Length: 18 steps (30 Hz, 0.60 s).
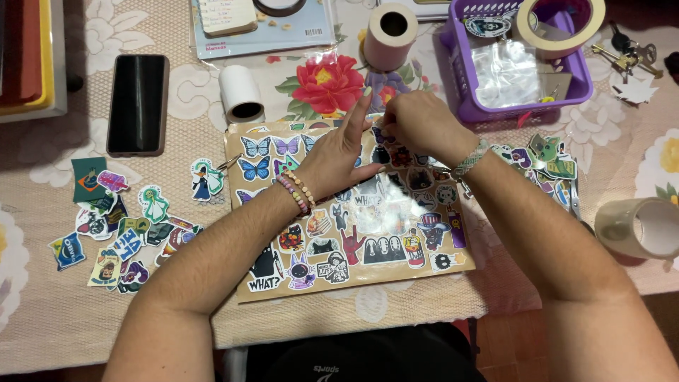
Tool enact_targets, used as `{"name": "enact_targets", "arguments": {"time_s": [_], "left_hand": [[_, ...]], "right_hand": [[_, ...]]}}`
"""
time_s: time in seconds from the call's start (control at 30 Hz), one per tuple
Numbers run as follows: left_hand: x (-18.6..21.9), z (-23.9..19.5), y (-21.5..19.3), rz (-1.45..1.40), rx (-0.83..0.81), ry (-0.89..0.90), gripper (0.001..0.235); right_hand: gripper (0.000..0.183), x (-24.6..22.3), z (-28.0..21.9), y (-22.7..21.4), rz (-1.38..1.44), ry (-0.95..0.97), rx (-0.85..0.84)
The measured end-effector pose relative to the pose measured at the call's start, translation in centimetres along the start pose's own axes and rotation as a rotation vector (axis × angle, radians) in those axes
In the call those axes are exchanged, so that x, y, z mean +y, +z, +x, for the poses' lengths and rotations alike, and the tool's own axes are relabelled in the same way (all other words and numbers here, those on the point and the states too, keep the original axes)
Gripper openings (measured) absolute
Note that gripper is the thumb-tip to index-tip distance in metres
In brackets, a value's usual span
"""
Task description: The person applies various stickers onto a cardboard surface covered with a clear plastic sheet. They use their hands to peel stickers from a pile and press them onto the surface, smoothing them down to adhere.
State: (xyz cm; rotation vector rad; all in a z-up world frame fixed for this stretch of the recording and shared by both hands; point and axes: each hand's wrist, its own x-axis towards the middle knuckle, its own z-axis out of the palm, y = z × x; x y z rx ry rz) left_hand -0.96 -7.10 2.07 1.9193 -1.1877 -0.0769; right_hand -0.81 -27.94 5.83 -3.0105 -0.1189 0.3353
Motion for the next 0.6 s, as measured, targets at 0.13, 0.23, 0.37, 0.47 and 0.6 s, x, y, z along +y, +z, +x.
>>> {"name": "enact_targets", "arguments": {"time_s": [0.13,0.23,0.37,0.47,0.6], "left_hand": [[0.3,0.0,-0.2,0.004,-0.005,-0.005,0.118],[0.3,0.0,-0.3,-0.001,-0.006,-0.005,0.117],[0.3,0.0,-0.2,-0.010,-0.005,-0.006,0.117],[0.1,0.0,-0.1,-0.007,-0.008,-0.006,0.117],[0.1,0.2,-0.2,-0.007,-0.012,-0.010,0.116]], "right_hand": [[0.020,0.1,0.3,0.2,-0.010,0.008,-0.001],[0.022,-0.3,0.0,-0.8,-0.002,0.003,-0.032],[0.022,-0.7,-0.7,-2.4,0.032,-0.024,-0.066],[0.021,0.1,-0.4,-2.3,0.054,-0.026,-0.083],[0.022,1.8,0.7,-1.2,0.095,-0.019,-0.121]]}}
